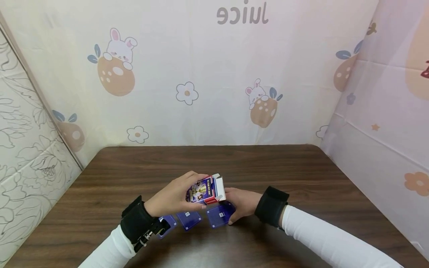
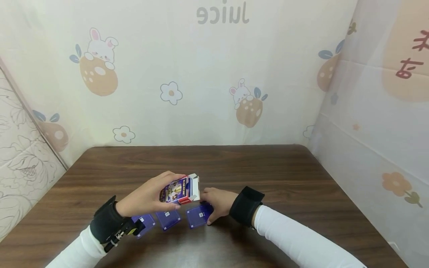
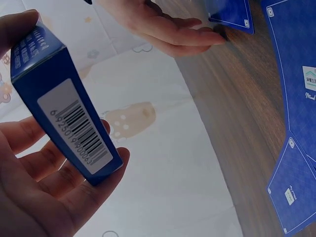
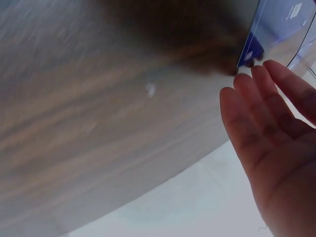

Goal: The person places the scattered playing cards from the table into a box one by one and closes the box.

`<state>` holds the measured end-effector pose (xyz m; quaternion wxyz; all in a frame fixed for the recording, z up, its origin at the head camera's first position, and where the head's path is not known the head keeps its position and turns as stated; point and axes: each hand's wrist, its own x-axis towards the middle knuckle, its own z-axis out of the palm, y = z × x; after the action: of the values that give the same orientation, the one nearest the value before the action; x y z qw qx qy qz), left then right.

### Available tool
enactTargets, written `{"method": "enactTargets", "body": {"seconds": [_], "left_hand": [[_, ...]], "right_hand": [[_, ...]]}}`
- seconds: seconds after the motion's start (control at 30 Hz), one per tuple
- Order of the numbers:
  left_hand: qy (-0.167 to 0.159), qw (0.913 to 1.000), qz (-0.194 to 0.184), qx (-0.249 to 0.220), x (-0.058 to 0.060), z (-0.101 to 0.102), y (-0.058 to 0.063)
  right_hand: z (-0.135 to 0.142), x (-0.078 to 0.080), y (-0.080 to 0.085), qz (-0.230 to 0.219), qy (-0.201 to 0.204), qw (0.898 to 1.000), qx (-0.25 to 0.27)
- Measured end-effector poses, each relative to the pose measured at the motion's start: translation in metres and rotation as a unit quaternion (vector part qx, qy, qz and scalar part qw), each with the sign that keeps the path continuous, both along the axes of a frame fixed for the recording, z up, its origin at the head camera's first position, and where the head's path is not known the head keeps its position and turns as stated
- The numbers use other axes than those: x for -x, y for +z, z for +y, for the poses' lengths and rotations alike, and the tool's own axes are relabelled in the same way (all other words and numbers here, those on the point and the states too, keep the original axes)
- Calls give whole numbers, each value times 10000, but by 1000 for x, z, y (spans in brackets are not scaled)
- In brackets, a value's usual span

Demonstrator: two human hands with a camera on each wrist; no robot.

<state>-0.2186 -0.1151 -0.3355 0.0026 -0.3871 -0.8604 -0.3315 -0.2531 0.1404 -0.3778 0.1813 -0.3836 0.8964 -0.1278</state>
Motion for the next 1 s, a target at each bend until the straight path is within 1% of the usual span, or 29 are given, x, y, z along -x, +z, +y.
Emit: {"method": "enactTargets", "body": {"seconds": [0.17,0.33,0.57,0.73,0.87,1.0], "left_hand": [[8,10000,58,55,2,1,1],[55,9999,88,91,2,1,2],[68,9999,103,71,2,1,1],[73,9999,89,73,2,1,0],[67,9999,88,65,2,1,-1],[57,10000,52,58,1,2,-2]], "right_hand": [[4,0,5,164,-80,9994,-292],[6,3,6,230,-139,9989,-373],[6,6,3,481,186,9984,-227],[7,9,1,350,180,9991,-142],[7,11,0,136,62,9998,-101],[8,11,-2,12,-79,9999,-104]]}}
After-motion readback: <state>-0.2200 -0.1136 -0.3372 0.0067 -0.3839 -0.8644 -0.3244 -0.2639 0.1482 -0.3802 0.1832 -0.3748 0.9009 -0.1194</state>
